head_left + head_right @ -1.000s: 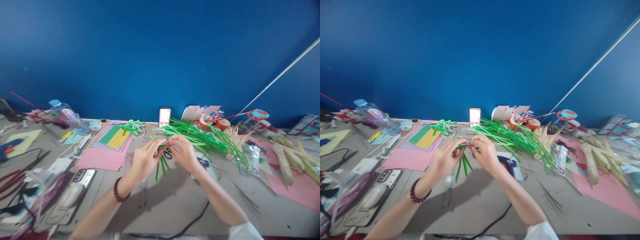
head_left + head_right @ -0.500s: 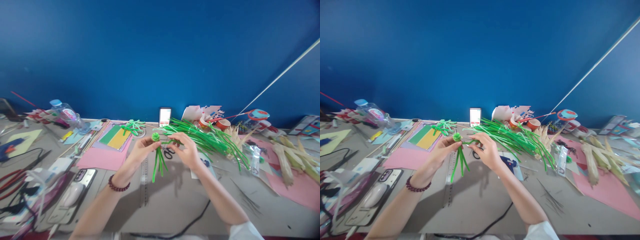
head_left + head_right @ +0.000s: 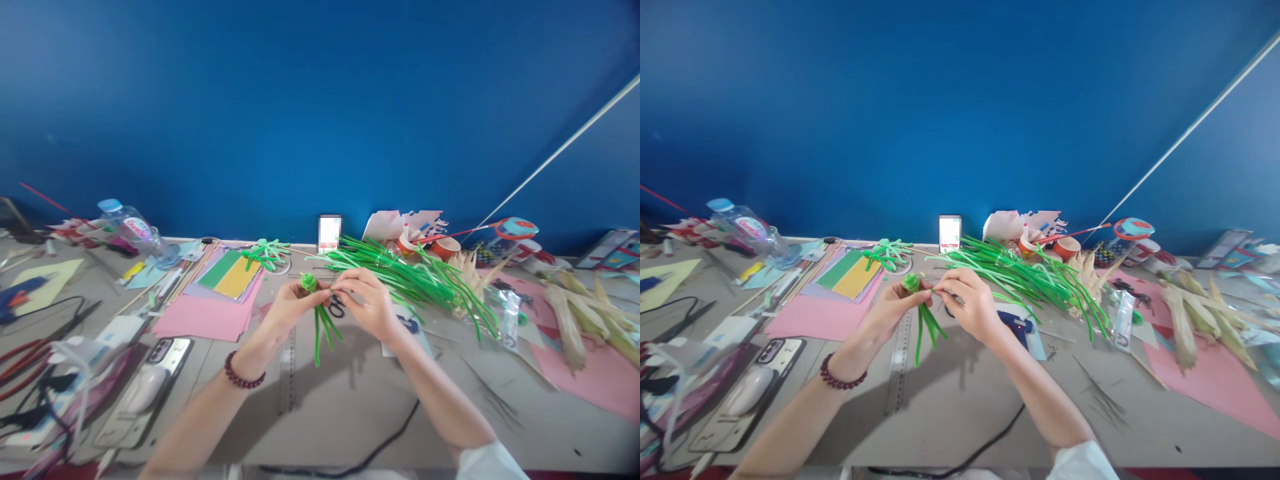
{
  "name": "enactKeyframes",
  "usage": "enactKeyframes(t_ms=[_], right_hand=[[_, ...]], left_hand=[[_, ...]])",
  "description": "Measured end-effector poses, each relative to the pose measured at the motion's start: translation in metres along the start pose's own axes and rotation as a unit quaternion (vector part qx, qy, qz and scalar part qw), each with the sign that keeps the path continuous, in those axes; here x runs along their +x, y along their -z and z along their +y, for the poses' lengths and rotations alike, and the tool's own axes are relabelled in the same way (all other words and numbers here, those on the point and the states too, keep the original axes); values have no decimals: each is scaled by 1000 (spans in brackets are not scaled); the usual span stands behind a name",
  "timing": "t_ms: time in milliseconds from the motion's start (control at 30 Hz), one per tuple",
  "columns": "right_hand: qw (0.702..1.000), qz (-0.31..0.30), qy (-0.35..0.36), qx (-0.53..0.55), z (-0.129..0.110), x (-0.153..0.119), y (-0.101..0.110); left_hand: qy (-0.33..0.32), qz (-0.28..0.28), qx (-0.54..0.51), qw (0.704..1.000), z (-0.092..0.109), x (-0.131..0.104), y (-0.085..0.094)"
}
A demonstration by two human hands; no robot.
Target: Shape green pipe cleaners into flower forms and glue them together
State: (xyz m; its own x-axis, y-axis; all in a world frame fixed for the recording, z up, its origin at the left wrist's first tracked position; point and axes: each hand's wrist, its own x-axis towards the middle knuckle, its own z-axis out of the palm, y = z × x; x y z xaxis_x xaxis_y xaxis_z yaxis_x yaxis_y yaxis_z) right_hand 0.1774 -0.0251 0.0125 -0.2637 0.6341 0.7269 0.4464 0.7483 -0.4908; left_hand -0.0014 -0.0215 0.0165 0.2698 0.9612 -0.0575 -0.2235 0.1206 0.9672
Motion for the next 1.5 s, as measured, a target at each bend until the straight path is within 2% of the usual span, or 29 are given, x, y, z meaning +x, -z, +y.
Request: enactKeyframes(t_ms=[100,267,367,433,533,667,800,1067,1133,1200,1267,1500], right_hand=[[1000,-23,-4,10,-2,0,2],[994,-72,-83,9,-2,4,12],[993,-83,-82,-5,-2,7,18],[994,-84,-71,-4,-3,8,20],[991,-92,-93,9,-6,9,23],[985,-110,-126,30,-10,9,28],[982,-118,-139,47,-11,10,28],[986,-43,-158,34,-14,6,17],[985,-37,-166,35,-15,5,14],[984,-42,-170,37,-15,4,12],[983,-51,-174,38,-15,2,10],[973,-87,-200,69,-14,2,14]], left_hand=[[1,19,-8,1000,-2,-1,-4],[-9,38,13,999,-4,0,-1],[-21,33,47,998,-4,1,1],[-50,33,76,995,-4,0,1],[-139,68,144,977,-4,-3,0],[-254,123,260,923,-7,-8,0],[-376,104,345,854,-8,-9,0],[-528,170,502,664,-18,-6,0],[-555,188,530,612,-21,-7,1],[-575,199,547,575,-23,-8,2],[-584,196,552,563,-22,-9,3],[-586,179,562,556,-21,-10,6]])
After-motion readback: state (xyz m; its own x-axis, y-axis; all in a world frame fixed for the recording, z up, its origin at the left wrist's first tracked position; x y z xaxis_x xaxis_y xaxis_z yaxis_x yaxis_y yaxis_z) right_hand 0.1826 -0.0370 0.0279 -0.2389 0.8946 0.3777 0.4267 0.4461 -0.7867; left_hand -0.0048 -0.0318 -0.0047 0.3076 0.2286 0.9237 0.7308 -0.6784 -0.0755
